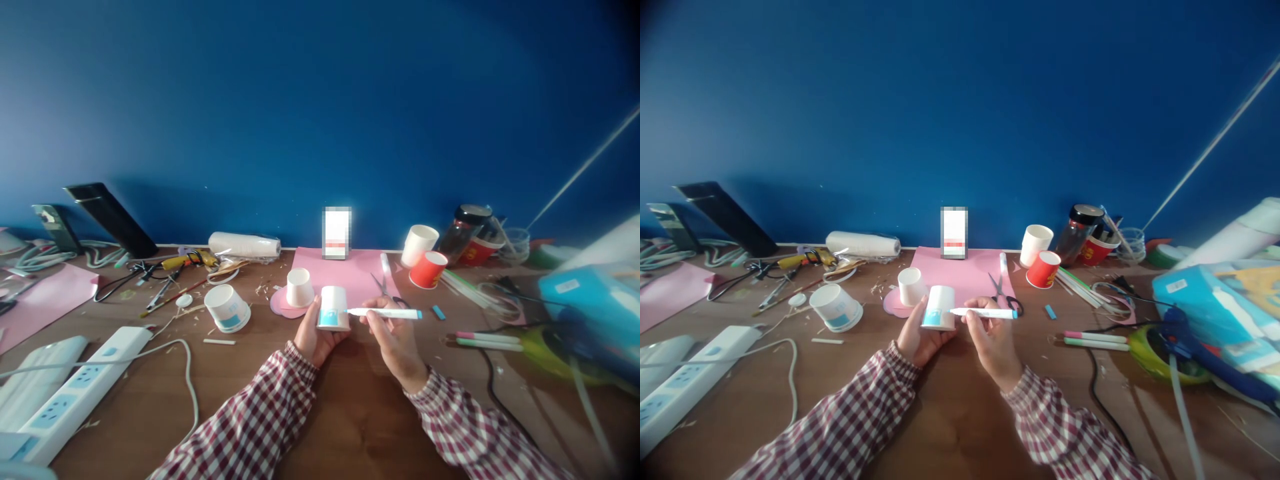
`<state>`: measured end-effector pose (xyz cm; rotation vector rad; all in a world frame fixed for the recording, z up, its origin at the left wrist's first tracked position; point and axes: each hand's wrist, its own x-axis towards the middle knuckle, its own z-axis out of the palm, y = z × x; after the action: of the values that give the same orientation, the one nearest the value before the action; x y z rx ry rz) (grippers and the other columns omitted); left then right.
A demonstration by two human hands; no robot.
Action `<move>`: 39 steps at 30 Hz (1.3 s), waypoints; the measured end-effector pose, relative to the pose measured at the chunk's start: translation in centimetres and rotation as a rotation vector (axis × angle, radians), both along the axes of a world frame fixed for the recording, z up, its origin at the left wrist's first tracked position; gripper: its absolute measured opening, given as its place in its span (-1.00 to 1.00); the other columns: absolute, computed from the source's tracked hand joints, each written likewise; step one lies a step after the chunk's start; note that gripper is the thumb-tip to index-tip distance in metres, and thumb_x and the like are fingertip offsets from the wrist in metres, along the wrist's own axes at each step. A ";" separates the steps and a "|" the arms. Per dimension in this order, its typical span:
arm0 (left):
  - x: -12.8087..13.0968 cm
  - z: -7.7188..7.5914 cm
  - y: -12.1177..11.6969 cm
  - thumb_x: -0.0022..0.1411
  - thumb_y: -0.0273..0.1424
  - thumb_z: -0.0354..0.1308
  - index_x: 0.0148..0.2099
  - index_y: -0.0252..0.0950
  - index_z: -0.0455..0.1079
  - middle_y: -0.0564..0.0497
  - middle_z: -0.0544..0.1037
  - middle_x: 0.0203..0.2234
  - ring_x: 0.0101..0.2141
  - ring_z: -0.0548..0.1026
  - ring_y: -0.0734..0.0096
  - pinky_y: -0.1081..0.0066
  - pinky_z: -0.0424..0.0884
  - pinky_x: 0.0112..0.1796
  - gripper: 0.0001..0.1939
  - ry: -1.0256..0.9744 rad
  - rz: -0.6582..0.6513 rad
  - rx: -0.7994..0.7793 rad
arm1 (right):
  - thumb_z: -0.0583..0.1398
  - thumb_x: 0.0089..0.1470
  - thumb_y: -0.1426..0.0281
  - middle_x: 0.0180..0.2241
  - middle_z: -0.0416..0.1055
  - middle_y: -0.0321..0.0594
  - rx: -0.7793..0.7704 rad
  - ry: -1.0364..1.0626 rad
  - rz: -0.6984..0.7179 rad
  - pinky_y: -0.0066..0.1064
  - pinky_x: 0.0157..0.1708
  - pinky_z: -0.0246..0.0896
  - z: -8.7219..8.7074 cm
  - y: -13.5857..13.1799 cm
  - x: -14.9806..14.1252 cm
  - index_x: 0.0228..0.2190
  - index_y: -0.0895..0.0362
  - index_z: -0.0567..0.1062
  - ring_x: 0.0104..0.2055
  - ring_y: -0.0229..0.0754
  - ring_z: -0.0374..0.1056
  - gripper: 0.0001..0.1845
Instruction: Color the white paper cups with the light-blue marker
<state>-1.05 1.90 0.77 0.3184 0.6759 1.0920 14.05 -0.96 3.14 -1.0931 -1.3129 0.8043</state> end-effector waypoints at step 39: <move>0.2 0.0 -0.2 0.40 -0.14 -0.09 -0.14 -0.44 0.43 -0.17 0.56 -0.37 -0.39 0.54 0.28 0.31 0.49 -0.31 -0.55 -0.021 -0.020 0.040 | 0.16 0.23 0.21 -0.43 0.51 -0.20 0.005 -0.043 0.122 -0.41 -0.37 0.39 -0.9 -0.2 -0.2 -0.31 0.13 0.46 -0.38 -0.19 0.45 -0.77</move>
<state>-0.85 1.73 0.73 0.3469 0.6322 1.0892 13.83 -1.16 2.22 -1.0386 -1.4281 0.8714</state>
